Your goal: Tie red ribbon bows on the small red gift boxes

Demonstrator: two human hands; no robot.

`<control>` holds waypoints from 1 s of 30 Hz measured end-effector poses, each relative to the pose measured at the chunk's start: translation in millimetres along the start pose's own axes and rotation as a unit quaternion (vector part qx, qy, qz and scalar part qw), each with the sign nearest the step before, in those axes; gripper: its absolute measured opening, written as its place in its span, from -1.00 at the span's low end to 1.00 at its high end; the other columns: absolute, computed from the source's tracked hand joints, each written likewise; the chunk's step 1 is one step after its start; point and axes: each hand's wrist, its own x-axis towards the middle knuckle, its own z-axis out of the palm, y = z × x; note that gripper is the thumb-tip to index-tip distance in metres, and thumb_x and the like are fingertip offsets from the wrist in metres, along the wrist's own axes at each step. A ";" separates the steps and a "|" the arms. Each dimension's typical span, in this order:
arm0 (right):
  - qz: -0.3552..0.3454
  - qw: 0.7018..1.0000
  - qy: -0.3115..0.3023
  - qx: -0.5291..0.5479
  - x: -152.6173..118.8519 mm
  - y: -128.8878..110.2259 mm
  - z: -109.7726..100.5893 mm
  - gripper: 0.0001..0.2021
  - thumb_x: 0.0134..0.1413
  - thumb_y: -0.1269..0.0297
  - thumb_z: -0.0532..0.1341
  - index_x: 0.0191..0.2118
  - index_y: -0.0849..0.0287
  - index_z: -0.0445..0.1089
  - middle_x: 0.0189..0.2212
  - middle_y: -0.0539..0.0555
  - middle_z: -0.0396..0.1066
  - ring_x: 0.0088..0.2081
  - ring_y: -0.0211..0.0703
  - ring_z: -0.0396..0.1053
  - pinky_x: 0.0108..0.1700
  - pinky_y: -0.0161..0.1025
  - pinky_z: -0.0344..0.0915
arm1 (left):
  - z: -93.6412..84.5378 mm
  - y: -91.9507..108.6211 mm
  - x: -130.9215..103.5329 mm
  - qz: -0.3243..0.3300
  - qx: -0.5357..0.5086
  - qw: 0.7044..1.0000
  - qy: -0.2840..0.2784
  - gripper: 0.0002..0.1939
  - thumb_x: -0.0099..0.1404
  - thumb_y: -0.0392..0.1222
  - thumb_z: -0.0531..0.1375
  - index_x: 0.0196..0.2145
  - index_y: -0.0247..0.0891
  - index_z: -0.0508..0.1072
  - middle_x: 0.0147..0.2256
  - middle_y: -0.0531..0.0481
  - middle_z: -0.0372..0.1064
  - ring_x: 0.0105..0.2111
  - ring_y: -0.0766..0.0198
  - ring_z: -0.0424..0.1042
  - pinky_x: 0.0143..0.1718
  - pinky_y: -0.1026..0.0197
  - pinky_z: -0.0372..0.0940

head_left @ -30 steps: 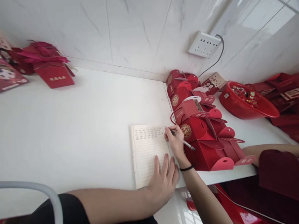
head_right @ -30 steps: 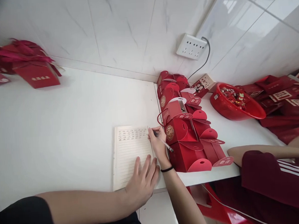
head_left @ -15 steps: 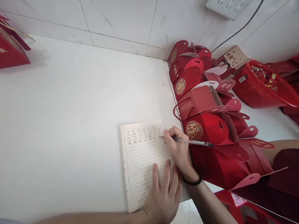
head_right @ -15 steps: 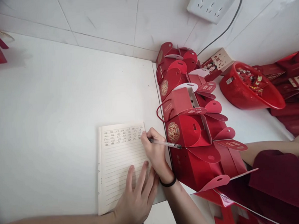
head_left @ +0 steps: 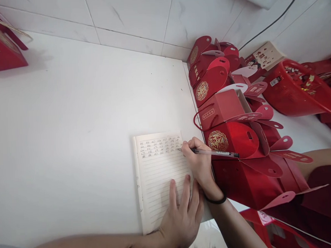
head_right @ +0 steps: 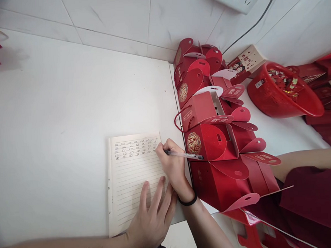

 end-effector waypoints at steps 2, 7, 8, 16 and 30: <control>0.003 1.000 0.004 0.001 0.0 0.1 0.3 -0.68 -0.01 0.30 0.10 -0.64 0.15 -0.06 -0.70 -0.14 -0.10 -0.60 -0.36 -0.10 -0.57 -0.39 -0.04 | -0.1 0.2 -0.1 -0.002 -0.002 1.000 -0.001 -0.63 0.30 -0.28 -0.05 -0.02 -0.32 0.41 0.02 -0.18 0.31 0.03 -0.14 0.23 0.13 -0.42 -0.28; 0.001 1.000 0.004 -0.009 0.9 -0.4 0.1 -0.69 -0.03 0.30 0.10 -0.65 0.15 -0.04 -0.70 -0.14 -0.08 -0.61 -0.36 -0.09 -0.57 -0.40 -0.04 | 2.1 0.8 -1.6 0.001 -0.002 1.000 0.002 -0.62 0.30 -0.27 -0.06 -0.01 -0.33 0.40 0.03 -0.19 0.30 0.04 -0.15 0.23 0.11 -0.43 -0.27; 0.001 1.000 0.002 -0.009 0.9 -0.7 -0.2 -0.69 -0.04 0.30 0.10 -0.65 0.15 -0.04 -0.70 -0.14 -0.09 -0.61 -0.36 -0.09 -0.57 -0.40 -0.04 | 2.5 0.7 -1.8 0.002 -0.001 1.000 0.000 -0.62 0.30 -0.27 -0.05 -0.01 -0.34 0.39 0.03 -0.20 0.30 0.04 -0.16 0.22 0.11 -0.43 -0.26; -0.007 1.000 0.005 -0.004 -0.6 -0.4 -0.6 -0.70 -0.02 0.34 0.08 -0.64 0.14 -0.06 -0.69 -0.14 -0.10 -0.60 -0.35 -0.10 -0.56 -0.38 -0.04 | 1.2 0.0 -1.4 0.009 0.005 1.000 -0.013 -0.63 0.30 -0.23 -0.04 -0.01 -0.32 0.39 0.04 -0.20 0.28 0.06 -0.17 0.20 0.09 -0.42 -0.22; -0.031 0.993 0.100 0.051 -2.4 8.6 0.0 -0.77 0.09 0.09 0.14 -0.38 0.17 0.28 -0.49 0.01 0.32 -0.46 -0.22 0.28 -0.40 -0.29 0.26 | 9.2 -3.9 -3.7 0.045 0.072 0.995 0.048 -0.69 0.29 -0.18 0.02 -0.08 -0.30 0.42 0.01 -0.20 0.33 0.02 -0.18 0.25 0.08 -0.46 -0.23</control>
